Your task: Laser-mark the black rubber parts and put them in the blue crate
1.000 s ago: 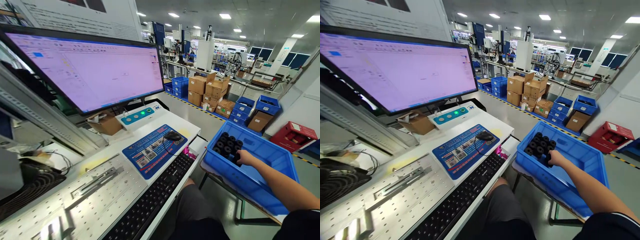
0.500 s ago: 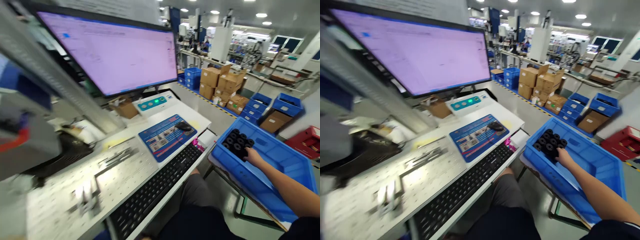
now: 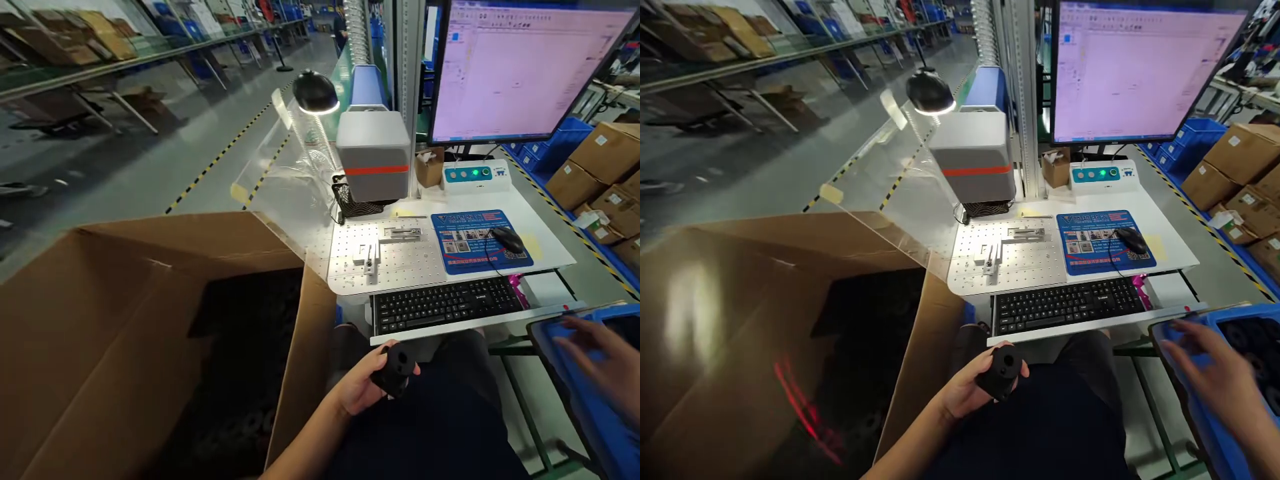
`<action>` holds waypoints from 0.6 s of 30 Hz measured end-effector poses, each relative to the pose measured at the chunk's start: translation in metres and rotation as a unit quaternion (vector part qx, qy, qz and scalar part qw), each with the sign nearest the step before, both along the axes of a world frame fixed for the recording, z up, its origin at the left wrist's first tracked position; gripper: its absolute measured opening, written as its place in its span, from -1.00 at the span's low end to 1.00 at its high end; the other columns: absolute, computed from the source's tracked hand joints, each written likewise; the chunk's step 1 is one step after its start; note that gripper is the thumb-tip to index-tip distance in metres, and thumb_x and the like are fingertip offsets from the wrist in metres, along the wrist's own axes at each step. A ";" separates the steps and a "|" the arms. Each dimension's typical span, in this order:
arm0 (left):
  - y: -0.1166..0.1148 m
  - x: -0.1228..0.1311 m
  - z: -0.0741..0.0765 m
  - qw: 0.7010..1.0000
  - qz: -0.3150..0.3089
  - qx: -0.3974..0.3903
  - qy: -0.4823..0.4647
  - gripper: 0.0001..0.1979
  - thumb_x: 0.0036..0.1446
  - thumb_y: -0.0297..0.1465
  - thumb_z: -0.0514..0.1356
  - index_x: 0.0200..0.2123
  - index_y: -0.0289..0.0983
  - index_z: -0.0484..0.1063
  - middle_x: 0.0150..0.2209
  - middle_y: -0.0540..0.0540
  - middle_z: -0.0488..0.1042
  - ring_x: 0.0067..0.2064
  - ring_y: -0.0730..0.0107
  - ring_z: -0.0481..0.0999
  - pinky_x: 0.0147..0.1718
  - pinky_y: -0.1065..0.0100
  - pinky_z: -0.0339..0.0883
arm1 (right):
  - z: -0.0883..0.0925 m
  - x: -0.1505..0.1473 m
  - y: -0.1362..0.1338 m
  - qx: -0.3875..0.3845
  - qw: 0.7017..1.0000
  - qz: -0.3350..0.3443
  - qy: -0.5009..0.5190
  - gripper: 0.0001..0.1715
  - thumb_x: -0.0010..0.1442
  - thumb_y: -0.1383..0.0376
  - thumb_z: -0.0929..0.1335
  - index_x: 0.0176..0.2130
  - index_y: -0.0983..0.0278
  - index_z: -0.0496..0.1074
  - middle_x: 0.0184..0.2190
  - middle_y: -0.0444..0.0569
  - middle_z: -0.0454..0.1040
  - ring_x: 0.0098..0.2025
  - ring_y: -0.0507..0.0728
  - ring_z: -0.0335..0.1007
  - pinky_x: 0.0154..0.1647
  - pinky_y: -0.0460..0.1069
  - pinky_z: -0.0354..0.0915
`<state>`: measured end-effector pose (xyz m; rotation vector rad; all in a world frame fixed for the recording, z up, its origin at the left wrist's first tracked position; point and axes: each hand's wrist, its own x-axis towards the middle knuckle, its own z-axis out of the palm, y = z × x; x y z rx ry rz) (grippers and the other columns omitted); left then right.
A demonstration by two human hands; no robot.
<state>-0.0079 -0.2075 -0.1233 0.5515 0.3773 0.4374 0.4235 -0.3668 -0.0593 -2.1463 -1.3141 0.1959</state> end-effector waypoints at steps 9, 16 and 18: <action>-0.015 -0.035 0.019 0.991 0.121 0.040 0.047 -0.43 -0.03 -0.16 0.50 -0.05 -0.22 0.34 -0.12 -0.11 0.43 -0.18 0.34 0.46 -0.27 0.40 0.26 | -0.021 -0.251 0.101 -0.003 0.910 0.353 0.217 -0.28 0.10 0.09 0.52 0.20 0.12 0.37 0.12 0.06 0.48 0.13 0.30 0.45 0.15 0.19 0.43; -0.012 -0.056 0.026 0.967 0.213 0.102 0.097 -0.47 0.01 -0.17 0.47 -0.04 -0.24 0.37 -0.19 -0.05 0.41 -0.18 0.38 0.40 -0.23 0.40 0.20 | -0.028 -0.297 0.133 -0.025 0.893 0.373 0.251 -0.48 0.08 0.21 0.50 0.05 0.12 0.44 -0.05 -0.03 0.53 -0.01 0.22 0.49 0.03 0.11 0.44; -0.002 -0.064 0.026 0.955 0.219 0.150 0.133 -0.50 0.08 -0.13 0.41 -0.01 -0.23 0.38 -0.14 -0.09 0.42 -0.17 0.35 0.43 -0.20 0.36 0.27 | -0.027 -0.294 0.146 -0.021 0.899 0.372 0.230 -0.50 0.06 0.22 0.49 0.02 0.14 0.43 -0.08 -0.03 0.53 -0.04 0.21 0.48 0.01 0.10 0.43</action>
